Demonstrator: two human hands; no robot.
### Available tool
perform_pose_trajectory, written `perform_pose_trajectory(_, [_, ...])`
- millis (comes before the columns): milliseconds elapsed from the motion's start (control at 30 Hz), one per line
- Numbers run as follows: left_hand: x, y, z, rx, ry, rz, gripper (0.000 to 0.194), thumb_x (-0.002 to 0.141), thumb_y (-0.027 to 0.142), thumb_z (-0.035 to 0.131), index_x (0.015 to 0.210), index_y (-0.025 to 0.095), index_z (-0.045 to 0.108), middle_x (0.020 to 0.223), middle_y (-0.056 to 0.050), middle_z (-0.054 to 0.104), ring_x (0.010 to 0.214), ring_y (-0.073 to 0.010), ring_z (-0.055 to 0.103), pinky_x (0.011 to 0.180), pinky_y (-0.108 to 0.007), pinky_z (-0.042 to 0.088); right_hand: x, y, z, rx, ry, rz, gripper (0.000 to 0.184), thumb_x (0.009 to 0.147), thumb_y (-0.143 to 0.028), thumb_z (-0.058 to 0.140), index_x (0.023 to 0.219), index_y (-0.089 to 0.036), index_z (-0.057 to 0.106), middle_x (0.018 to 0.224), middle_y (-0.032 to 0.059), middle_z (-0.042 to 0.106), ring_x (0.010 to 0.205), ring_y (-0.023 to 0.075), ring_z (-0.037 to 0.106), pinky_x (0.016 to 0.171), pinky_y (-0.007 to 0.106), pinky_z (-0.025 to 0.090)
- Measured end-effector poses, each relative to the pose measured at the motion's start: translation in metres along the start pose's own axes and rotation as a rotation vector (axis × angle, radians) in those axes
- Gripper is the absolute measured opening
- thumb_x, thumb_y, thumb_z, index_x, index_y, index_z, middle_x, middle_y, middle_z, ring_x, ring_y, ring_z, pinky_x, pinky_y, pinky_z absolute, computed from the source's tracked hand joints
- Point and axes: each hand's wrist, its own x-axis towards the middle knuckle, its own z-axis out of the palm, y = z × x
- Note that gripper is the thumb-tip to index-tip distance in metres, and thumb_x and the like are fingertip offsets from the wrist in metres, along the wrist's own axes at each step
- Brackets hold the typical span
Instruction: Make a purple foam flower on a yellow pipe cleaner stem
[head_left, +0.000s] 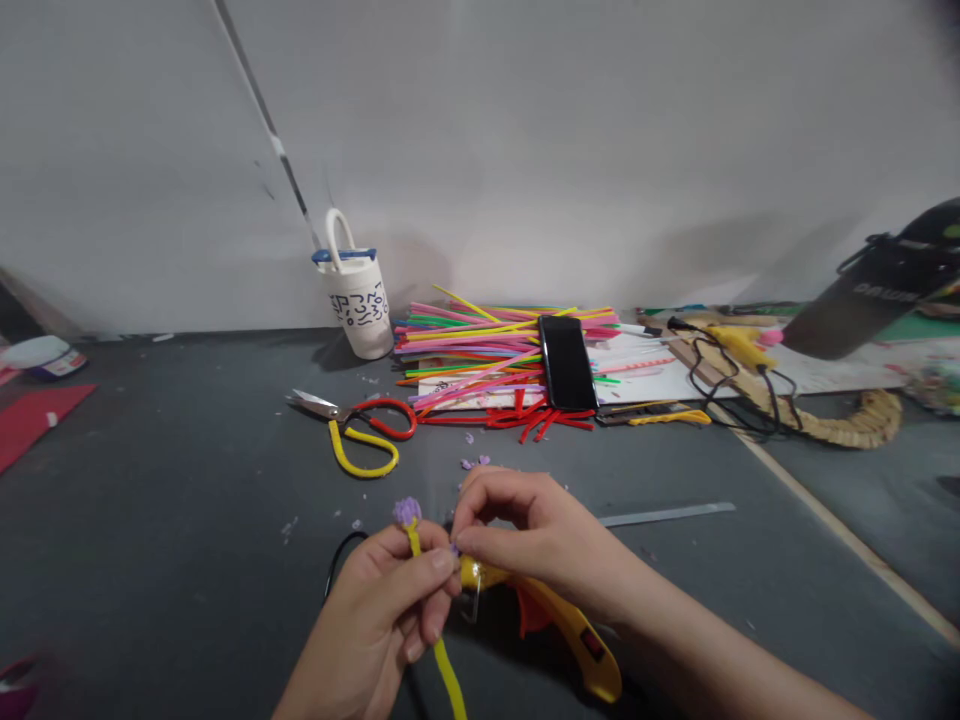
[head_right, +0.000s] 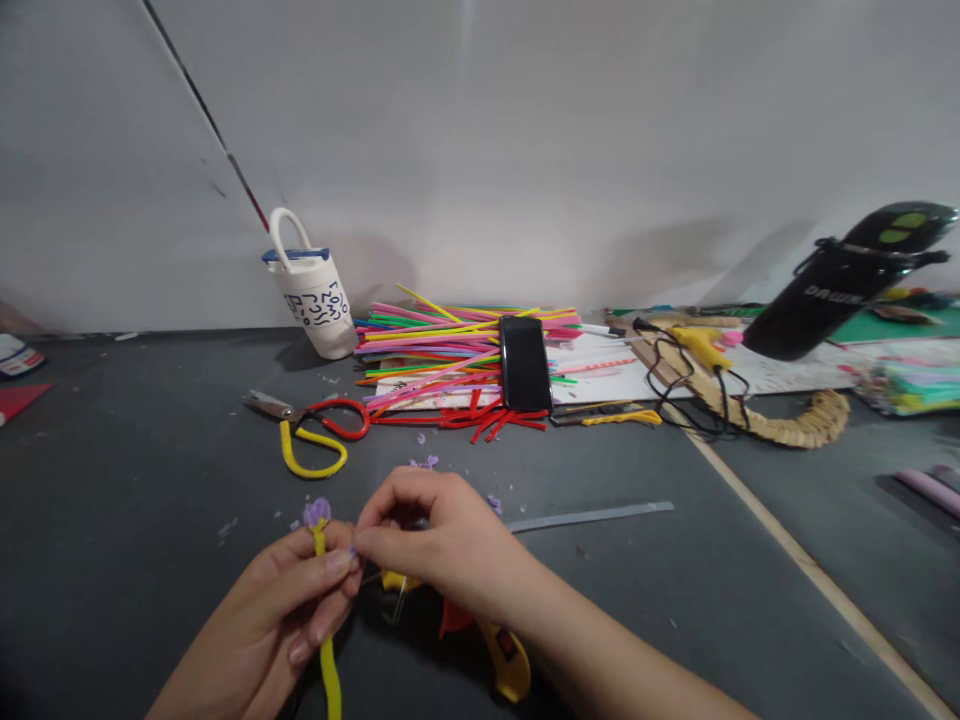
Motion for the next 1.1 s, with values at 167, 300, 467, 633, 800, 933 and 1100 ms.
perform_pose_trajectory(167, [-0.002, 0.005, 0.002, 0.028, 0.036, 0.051, 0.015, 0.068, 0.027, 0.072, 0.070, 0.013, 0.068, 0.057, 0.000, 0.061, 0.048, -0.0067, 0.049, 0.044, -0.016, 0.036, 0.000, -0.001, -0.003, 0.109, 0.055, 0.023, 0.007, 0.070, -0.021, 0.062, 0.064, -0.018, 0.057, 0.065, -0.0030, 0.053, 0.063, 0.0116, 0.046, 0.059, 0.025, 0.035])
perform_pose_trajectory(300, [0.001, 0.009, -0.003, 0.249, 0.001, 0.139, 0.021, 0.079, 0.032, 0.062, 0.080, 0.013, 0.067, 0.060, -0.002, 0.064, 0.050, -0.0089, 0.051, 0.049, -0.019, 0.040, -0.001, -0.004, -0.010, 0.109, 0.093, -0.009, 0.009, 0.070, -0.022, 0.063, 0.063, -0.018, 0.057, 0.065, -0.0031, 0.052, 0.063, 0.0112, 0.045, 0.058, 0.024, 0.034])
perform_pose_trajectory(467, [0.003, 0.009, -0.006, 0.384, 0.003, 0.211, 0.019, 0.082, 0.031, 0.060, 0.092, 0.016, 0.056, 0.064, -0.002, 0.069, 0.038, -0.0055, 0.042, 0.038, -0.017, 0.029, -0.005, -0.009, -0.012, -0.005, 0.130, -0.096, 0.010, 0.072, -0.015, 0.062, 0.064, -0.018, 0.059, 0.069, -0.0034, 0.053, 0.067, 0.0115, 0.048, 0.063, 0.024, 0.037])
perform_pose_trajectory(633, [-0.003, 0.011, -0.002, 0.272, 0.022, 0.133, 0.020, 0.076, 0.031, 0.066, 0.073, 0.016, 0.053, 0.061, -0.003, 0.070, 0.033, -0.0016, 0.038, 0.034, -0.012, 0.024, -0.007, -0.012, -0.008, -0.114, 0.138, -0.156, 0.012, 0.075, -0.013, 0.064, 0.066, -0.019, 0.061, 0.072, -0.0028, 0.057, 0.071, 0.0122, 0.053, 0.068, 0.025, 0.040])
perform_pose_trajectory(800, [-0.009, 0.011, 0.000, 0.169, 0.015, 0.044, 0.023, 0.073, 0.032, 0.068, 0.067, 0.018, 0.051, 0.054, -0.002, 0.068, 0.027, -0.0043, 0.044, 0.028, -0.011, 0.023, -0.009, -0.011, -0.003, -0.215, 0.168, -0.244, 0.015, 0.077, -0.009, 0.063, 0.067, -0.019, 0.061, 0.073, -0.0026, 0.057, 0.071, 0.0121, 0.054, 0.067, 0.024, 0.042])
perform_pose_trajectory(933, [-0.011, 0.010, 0.002, 0.083, -0.031, -0.050, 0.017, 0.076, 0.027, 0.064, 0.066, 0.017, 0.054, 0.047, -0.002, 0.064, 0.026, -0.0065, 0.047, 0.026, -0.012, 0.026, -0.009, -0.010, -0.001, -0.220, 0.171, -0.275, 0.016, 0.077, -0.007, 0.063, 0.068, -0.020, 0.062, 0.071, -0.0029, 0.056, 0.069, 0.0115, 0.054, 0.064, 0.023, 0.043])
perform_pose_trajectory(1100, [-0.009, 0.007, 0.003, 0.000, -0.050, -0.069, 0.014, 0.078, 0.023, 0.061, 0.066, 0.016, 0.057, 0.042, -0.001, 0.060, 0.026, -0.0065, 0.047, 0.028, -0.012, 0.027, -0.009, -0.011, 0.000, -0.244, 0.149, -0.296, 0.016, 0.076, -0.005, 0.063, 0.069, -0.019, 0.063, 0.071, -0.0031, 0.054, 0.067, 0.0109, 0.053, 0.061, 0.022, 0.043])
